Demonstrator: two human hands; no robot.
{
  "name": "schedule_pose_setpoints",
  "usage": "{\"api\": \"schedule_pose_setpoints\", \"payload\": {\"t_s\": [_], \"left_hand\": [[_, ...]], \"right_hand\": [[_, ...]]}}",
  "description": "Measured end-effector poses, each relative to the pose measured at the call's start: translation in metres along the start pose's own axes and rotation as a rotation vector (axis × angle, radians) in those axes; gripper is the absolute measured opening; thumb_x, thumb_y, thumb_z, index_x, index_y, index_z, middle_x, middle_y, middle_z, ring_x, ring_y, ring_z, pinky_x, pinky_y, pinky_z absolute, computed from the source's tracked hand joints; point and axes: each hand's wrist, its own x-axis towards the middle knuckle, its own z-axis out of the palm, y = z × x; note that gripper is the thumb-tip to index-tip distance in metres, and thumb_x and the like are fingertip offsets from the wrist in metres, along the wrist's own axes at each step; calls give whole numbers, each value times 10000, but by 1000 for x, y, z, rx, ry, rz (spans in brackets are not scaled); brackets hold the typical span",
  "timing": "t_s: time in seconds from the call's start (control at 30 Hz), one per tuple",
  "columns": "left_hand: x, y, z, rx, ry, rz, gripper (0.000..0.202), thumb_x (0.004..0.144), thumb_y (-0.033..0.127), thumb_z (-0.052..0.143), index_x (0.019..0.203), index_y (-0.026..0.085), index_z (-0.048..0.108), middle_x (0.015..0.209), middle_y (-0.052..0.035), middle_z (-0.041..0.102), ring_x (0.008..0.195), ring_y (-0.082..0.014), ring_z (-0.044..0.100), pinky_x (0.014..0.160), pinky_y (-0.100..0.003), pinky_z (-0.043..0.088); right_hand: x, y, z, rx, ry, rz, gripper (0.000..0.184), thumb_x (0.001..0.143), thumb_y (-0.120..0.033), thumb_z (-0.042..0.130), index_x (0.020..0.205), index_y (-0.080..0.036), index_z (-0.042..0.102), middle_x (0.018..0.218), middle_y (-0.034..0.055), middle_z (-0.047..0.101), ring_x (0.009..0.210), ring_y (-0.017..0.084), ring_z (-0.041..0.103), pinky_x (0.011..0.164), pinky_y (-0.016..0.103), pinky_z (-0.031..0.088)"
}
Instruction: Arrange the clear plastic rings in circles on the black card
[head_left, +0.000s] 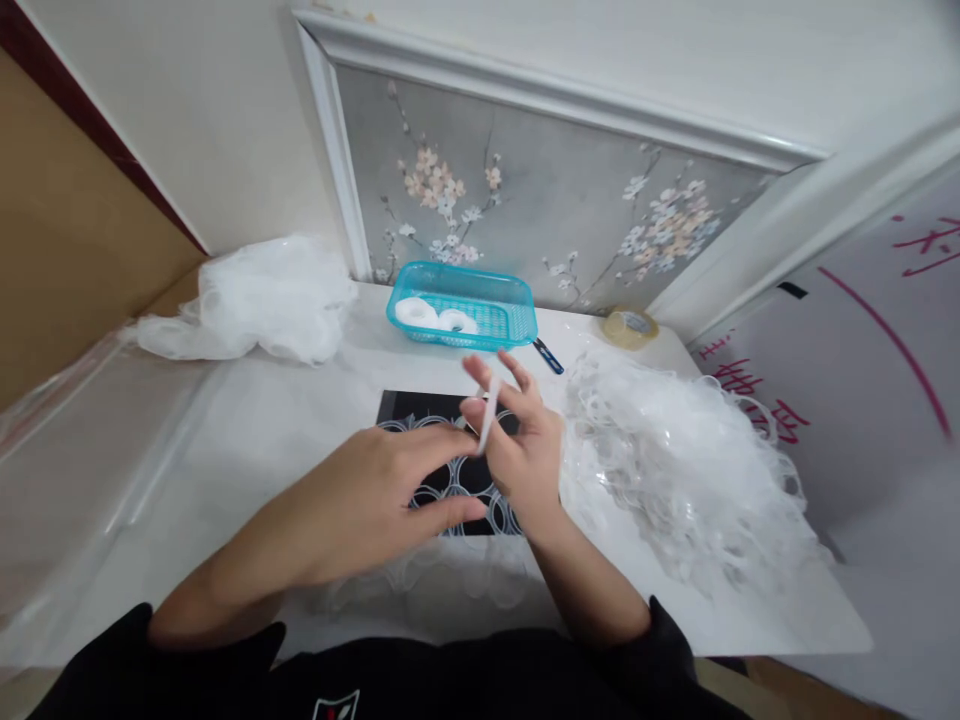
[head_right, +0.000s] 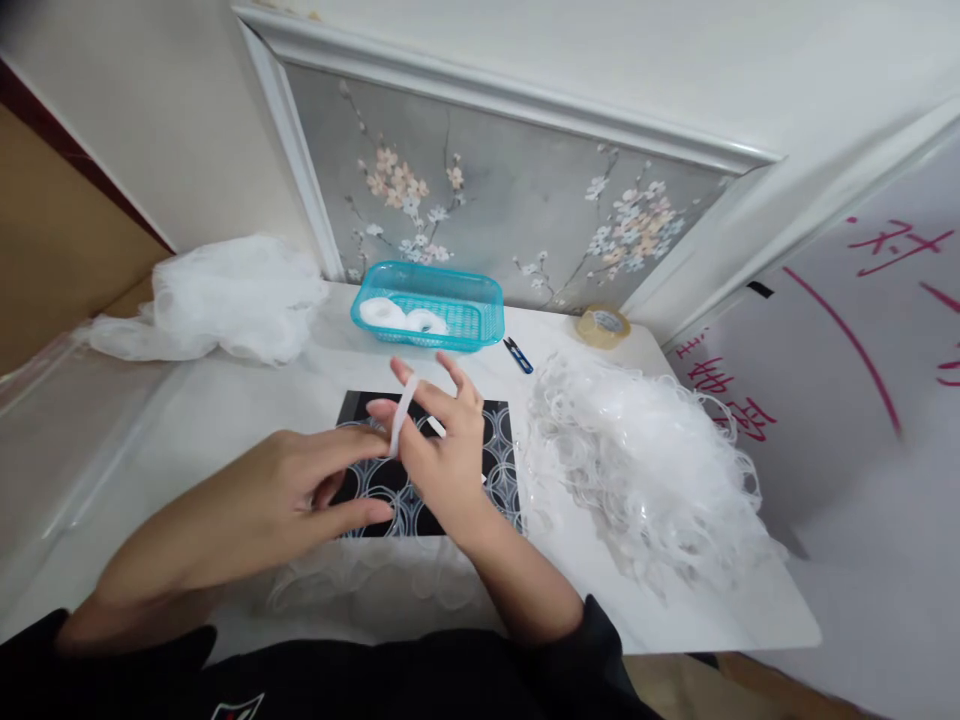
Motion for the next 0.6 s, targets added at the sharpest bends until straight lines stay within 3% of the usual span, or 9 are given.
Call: {"api": "schedule_pose_setpoints", "payload": {"t_s": [0.1, 0.2, 0.27, 0.33, 0.4, 0.47, 0.5, 0.6], "left_hand": [[4, -5, 7, 253, 8, -15, 543, 913, 518, 474, 1380, 245, 427, 1206, -81, 636, 911, -240, 654, 674, -297, 456], [12, -13, 8, 353, -6, -75, 637, 912, 549, 447, 1446, 231, 305, 1142, -98, 666, 880, -271, 670, 634, -308, 445], [16, -17, 7, 385, 15, -107, 672, 914, 541, 448, 1468, 216, 248, 1138, -114, 667, 904, -280, 668, 628, -303, 442], [16, -21, 6, 424, 45, -132, 683, 919, 536, 442, 1470, 181, 251, 1203, -150, 633, 976, -294, 650, 655, -311, 448], [12, -24, 4, 447, 33, -130, 658, 928, 545, 418, 1453, 164, 310, 1224, -159, 620, 995, -296, 642, 681, -322, 454], [4, -26, 1, 441, -22, -105, 648, 927, 570, 398, 1437, 172, 356, 1146, -134, 661, 939, -285, 655, 684, -332, 457], [0, -27, -1, 438, -36, -96, 650, 924, 582, 395, 1434, 180, 369, 1103, -121, 677, 915, -281, 659, 684, -337, 458], [-8, -27, -7, 447, -12, -114, 669, 911, 604, 407, 1437, 191, 373, 1027, -105, 693, 879, -275, 660, 689, -346, 459]], "right_hand": [[23, 26, 3, 100, 6, 177, 207, 732, -334, 703, 931, -286, 731, 964, 16, 738, 1140, 231, 588, 1088, 490, 381], [46, 44, 8, 381, -16, 288, 292, 729, -358, 704, 997, -244, 682, 1069, 33, 714, 1090, 187, 629, 1038, 377, 464], [65, 53, 16, 469, -92, 258, 332, 762, -390, 679, 1037, -207, 646, 1155, 60, 682, 1127, 178, 615, 1045, 334, 460], [93, 60, 25, 412, -123, 163, 383, 828, -414, 601, 1115, -161, 598, 1209, 98, 652, 1121, 186, 624, 1030, 335, 470], [129, 67, 31, 112, -91, 49, 424, 897, -371, 503, 1245, -129, 510, 1269, 125, 612, 1087, 188, 643, 979, 335, 501], [167, 72, 34, -485, -130, -25, 449, 934, -297, 452, 1344, -118, 424, 1289, 134, 598, 1083, 181, 641, 921, 296, 516], [185, 74, 35, -784, -196, -36, 443, 937, -285, 459, 1346, -118, 432, 1245, 125, 629, 1077, 186, 641, 906, 284, 513], [222, 81, 37, -1170, -336, 1, 362, 855, -246, 629, 1183, -98, 587, 1073, 122, 698, 1050, 241, 640, 901, 333, 504]]}}
